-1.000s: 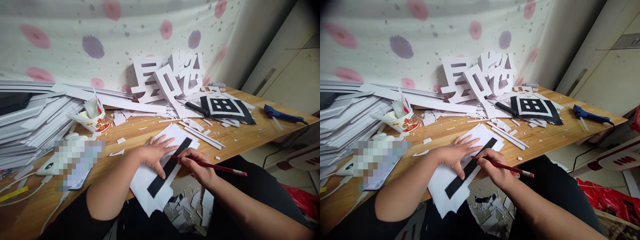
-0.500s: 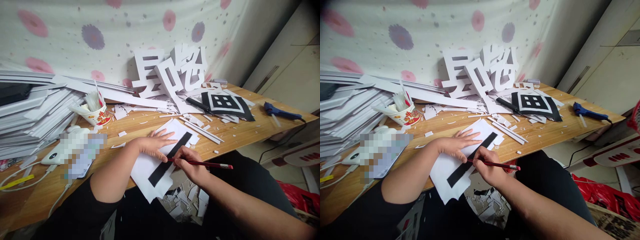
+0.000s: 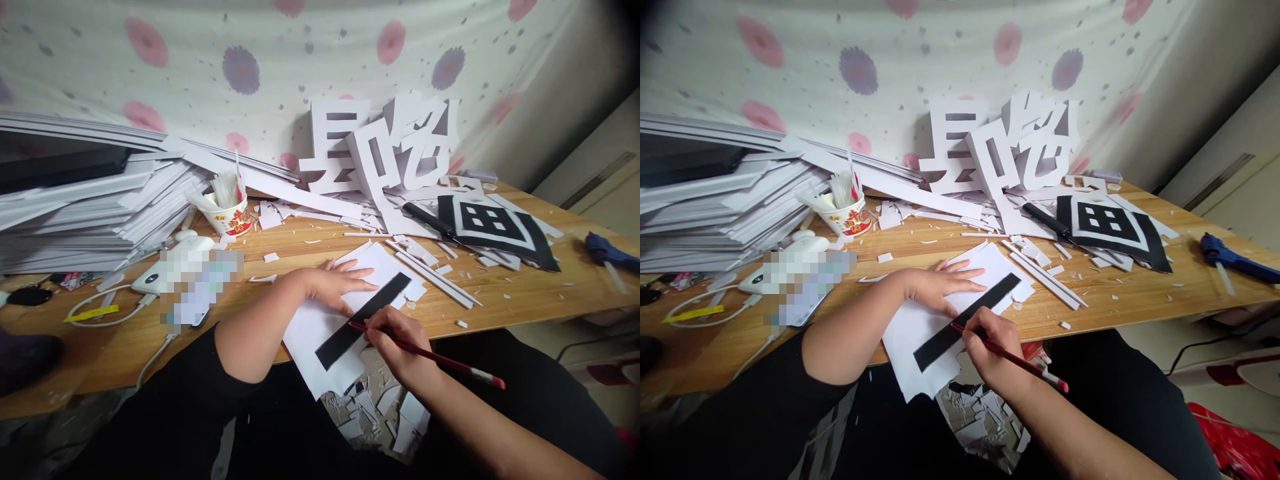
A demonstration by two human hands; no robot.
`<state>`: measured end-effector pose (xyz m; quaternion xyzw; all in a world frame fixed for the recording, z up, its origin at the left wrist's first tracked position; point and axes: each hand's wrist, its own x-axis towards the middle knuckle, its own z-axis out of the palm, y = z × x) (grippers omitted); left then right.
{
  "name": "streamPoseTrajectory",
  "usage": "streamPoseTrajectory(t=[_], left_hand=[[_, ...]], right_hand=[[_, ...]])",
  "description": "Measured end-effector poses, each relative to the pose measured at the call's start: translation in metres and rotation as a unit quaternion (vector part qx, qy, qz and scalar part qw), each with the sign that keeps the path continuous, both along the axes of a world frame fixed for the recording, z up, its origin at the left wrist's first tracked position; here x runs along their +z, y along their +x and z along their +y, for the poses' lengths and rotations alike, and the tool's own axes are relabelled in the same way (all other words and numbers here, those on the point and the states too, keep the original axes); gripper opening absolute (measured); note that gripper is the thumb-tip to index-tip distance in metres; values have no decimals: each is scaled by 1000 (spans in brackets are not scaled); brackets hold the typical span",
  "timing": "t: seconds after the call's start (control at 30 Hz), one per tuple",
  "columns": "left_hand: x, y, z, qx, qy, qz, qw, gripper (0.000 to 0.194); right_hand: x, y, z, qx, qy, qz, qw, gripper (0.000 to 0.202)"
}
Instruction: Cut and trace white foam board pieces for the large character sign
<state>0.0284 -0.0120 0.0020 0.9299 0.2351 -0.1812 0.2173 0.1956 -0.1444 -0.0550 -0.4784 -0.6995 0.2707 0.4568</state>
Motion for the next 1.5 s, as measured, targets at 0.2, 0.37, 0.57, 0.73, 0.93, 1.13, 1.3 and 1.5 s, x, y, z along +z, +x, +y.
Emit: streamPoseTrajectory(t=[0.2, 0.37, 0.57, 0.73, 0.93, 1.13, 1.3, 1.5], left_hand=[[1, 0, 0, -4, 8, 1, 1000, 86], [3, 1, 0, -7, 9, 8, 1000, 89], [1, 1, 1, -9, 11, 7, 1000, 87], [-3, 0, 3, -15, 9, -6, 1000, 86], [1, 1, 2, -7, -2, 1, 1000, 90], [3, 1, 1, -5, -2, 2, 1000, 88], [2, 1, 1, -9, 1, -4, 1000, 88], [1, 0, 1, -11, 4, -5, 1000, 88]], right_hand=[[2, -10, -5, 9, 47, -13, 999, 14], [4, -16, -10, 32, 70, -12, 997, 14], [2, -22, -14, 50, 76, 7, 996, 15], [-2, -27, -18, 68, 58, 17, 996, 15], [-2, -33, -21, 105, 50, 33, 993, 16], [5, -39, -23, 137, 53, 51, 988, 16], [6, -39, -23, 148, 52, 54, 986, 16], [5, -37, -23, 163, 41, 62, 984, 16]])
